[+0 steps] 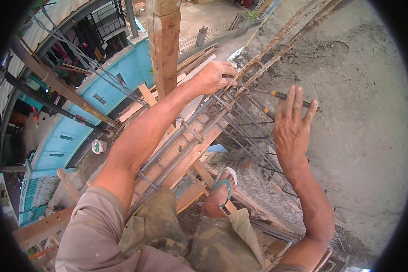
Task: The person ties steel rebar rods together using wire and a hand tool on a construction site. They repeatedly wrap wire around intersecting rods and twist it to secure the rebar cage structure.
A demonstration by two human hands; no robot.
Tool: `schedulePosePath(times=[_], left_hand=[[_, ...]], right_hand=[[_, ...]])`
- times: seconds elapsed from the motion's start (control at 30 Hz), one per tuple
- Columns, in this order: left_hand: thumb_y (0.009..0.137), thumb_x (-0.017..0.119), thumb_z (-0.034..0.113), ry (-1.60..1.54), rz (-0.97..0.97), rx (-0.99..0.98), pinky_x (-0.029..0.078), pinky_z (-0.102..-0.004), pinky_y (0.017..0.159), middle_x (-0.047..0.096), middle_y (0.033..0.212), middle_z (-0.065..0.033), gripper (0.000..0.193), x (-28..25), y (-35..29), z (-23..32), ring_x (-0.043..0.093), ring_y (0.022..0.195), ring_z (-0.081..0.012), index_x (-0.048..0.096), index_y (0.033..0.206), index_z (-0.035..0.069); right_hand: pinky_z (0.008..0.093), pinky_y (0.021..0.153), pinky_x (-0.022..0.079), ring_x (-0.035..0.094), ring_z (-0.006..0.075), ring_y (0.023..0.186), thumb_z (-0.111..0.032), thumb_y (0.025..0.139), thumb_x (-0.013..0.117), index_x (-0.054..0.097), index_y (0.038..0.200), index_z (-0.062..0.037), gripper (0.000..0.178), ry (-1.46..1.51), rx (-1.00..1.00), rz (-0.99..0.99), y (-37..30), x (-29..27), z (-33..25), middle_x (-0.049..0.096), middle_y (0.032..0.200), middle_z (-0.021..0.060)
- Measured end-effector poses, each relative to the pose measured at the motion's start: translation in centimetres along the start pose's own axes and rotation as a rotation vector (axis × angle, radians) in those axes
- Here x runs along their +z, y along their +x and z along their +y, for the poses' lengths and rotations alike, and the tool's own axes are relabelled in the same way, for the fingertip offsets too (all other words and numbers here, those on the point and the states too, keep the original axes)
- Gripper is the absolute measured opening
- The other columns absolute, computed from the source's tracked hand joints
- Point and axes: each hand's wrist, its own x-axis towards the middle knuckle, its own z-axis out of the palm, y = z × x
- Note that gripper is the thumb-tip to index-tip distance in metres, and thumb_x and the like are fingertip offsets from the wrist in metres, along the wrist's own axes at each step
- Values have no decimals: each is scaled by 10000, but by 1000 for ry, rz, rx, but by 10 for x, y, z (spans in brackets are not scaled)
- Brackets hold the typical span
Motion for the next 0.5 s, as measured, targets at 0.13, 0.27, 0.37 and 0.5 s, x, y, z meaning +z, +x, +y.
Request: schedulePosePath(times=[0.13, 0.27, 0.37, 0.5], left_hand=[[777, 719, 70, 3, 7, -21, 473, -381, 723, 635, 863, -142, 197, 0, -1, 0, 613, 806, -303, 695, 963, 8], [771, 722, 60, 24, 23, 9, 473, -383, 719, 636, 855, -139, 208, 0, -4, -7, 616, 794, -301, 698, 972, 13], [771, 733, 77, -24, 9, -13, 478, -388, 720, 642, 863, -138, 217, 0, -2, -1, 623, 797, -309, 699, 979, 21], [770, 741, 100, -47, 10, -37, 492, -392, 742, 652, 894, -140, 239, -2, -5, -4, 634, 839, -321, 702, 996, 33]], right_hand=[[645, 1128, 162, 282, 360, 1401, -183, 877, 561, 570, 1237, -51, 383, -126, -94, -11, 7, -19, 2, 371, 1465, 216], [600, 1017, 349, 455, 366, 1245, -138, 857, 563, 579, 1203, -41, 360, -110, -206, -295, 26, -55, 5, 505, 1331, 190], [533, 894, 455, 571, 384, 1079, -56, 827, 538, 580, 1162, -16, 340, 266, -210, -516, 40, -61, 25, 587, 1184, 194], [497, 831, 486, 614, 423, 958, 6, 798, 497, 560, 1132, 5, 339, 580, -313, -596, 59, -48, 51, 605, 1056, 233]])
